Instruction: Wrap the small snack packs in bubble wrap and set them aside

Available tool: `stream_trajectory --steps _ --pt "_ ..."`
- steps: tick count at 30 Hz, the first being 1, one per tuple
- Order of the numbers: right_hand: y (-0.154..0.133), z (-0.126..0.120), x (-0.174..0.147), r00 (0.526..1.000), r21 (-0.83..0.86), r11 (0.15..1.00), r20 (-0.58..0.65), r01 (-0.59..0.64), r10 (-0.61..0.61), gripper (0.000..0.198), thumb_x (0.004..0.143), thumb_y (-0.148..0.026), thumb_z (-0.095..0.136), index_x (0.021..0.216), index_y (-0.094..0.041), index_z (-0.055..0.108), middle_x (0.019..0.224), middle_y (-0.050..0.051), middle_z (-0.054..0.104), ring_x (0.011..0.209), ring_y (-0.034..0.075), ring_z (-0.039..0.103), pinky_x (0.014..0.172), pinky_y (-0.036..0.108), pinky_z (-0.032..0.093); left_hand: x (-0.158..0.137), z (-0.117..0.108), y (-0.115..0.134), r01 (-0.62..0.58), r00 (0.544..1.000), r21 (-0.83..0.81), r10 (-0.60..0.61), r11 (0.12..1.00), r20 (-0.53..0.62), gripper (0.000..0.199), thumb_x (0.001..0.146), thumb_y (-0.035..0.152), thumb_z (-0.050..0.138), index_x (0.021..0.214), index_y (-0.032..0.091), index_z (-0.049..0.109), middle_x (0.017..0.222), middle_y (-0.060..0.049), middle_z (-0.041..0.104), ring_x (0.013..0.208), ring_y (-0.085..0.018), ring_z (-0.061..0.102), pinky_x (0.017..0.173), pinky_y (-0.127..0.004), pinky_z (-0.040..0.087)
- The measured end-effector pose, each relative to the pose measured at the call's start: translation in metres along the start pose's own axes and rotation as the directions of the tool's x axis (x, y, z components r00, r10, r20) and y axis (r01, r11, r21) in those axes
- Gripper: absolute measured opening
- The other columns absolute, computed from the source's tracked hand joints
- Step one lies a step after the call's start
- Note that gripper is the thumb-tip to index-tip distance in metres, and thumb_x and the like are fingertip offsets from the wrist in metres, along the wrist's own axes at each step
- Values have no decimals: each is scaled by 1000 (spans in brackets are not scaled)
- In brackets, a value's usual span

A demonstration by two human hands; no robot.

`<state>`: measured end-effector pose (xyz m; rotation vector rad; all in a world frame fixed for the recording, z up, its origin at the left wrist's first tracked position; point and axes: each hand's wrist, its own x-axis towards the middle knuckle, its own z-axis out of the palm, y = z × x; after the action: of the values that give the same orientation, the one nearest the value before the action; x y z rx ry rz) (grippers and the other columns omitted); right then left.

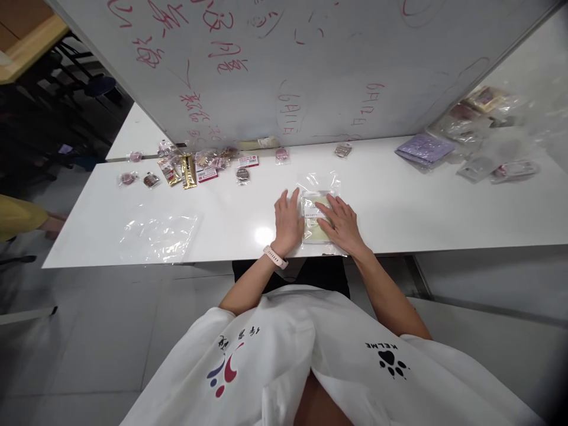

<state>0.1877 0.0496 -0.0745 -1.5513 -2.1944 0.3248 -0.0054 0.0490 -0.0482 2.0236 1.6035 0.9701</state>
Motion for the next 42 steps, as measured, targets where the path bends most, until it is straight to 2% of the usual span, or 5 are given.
stream_trajectory --steps 5,17,21,37,42 --pt "3 -3 0 999 40 999 34 -9 8 50 101 -49 39 148 -33 47 162 4 32 150 28 27 115 52 32 24 -1 -10 -295 877 -12 276 955 392 57 95 21 46 151 23 36 163 -11 31 154 -28 17 123 -53 17" --pt "-10 1 -10 999 -20 1000 -42 23 -24 45 104 -41 34 142 -32 56 159 2 37 149 28 27 114 50 35 149 3 -22 -42 898 183 -43 982 438 88 65 37 85 143 18 48 132 -16 63 126 -39 51 106 -56 38" --pt "-13 -1 -10 997 -51 998 -65 26 -29 43 103 -39 36 138 -31 59 156 2 43 146 27 33 114 48 34 176 1 0 -83 821 243 -71 966 566 35 64 25 84 96 15 74 93 -11 73 97 -32 66 91 -42 49" --pt "-11 -10 -19 888 -142 985 -460 -93 17 31 99 -28 46 112 -22 74 114 11 71 108 25 62 96 43 45 27 9 -26 -490 835 62 448 869 318 45 96 5 42 134 20 59 139 -9 62 136 -23 52 111 -49 48" --pt "-8 -17 -12 963 -212 968 -202 133 -176 41 102 -30 40 138 -23 58 143 5 58 135 23 48 115 46 33 27 10 -30 -537 812 97 483 838 329 49 95 2 38 139 15 53 144 -12 57 140 -22 48 115 -48 44"
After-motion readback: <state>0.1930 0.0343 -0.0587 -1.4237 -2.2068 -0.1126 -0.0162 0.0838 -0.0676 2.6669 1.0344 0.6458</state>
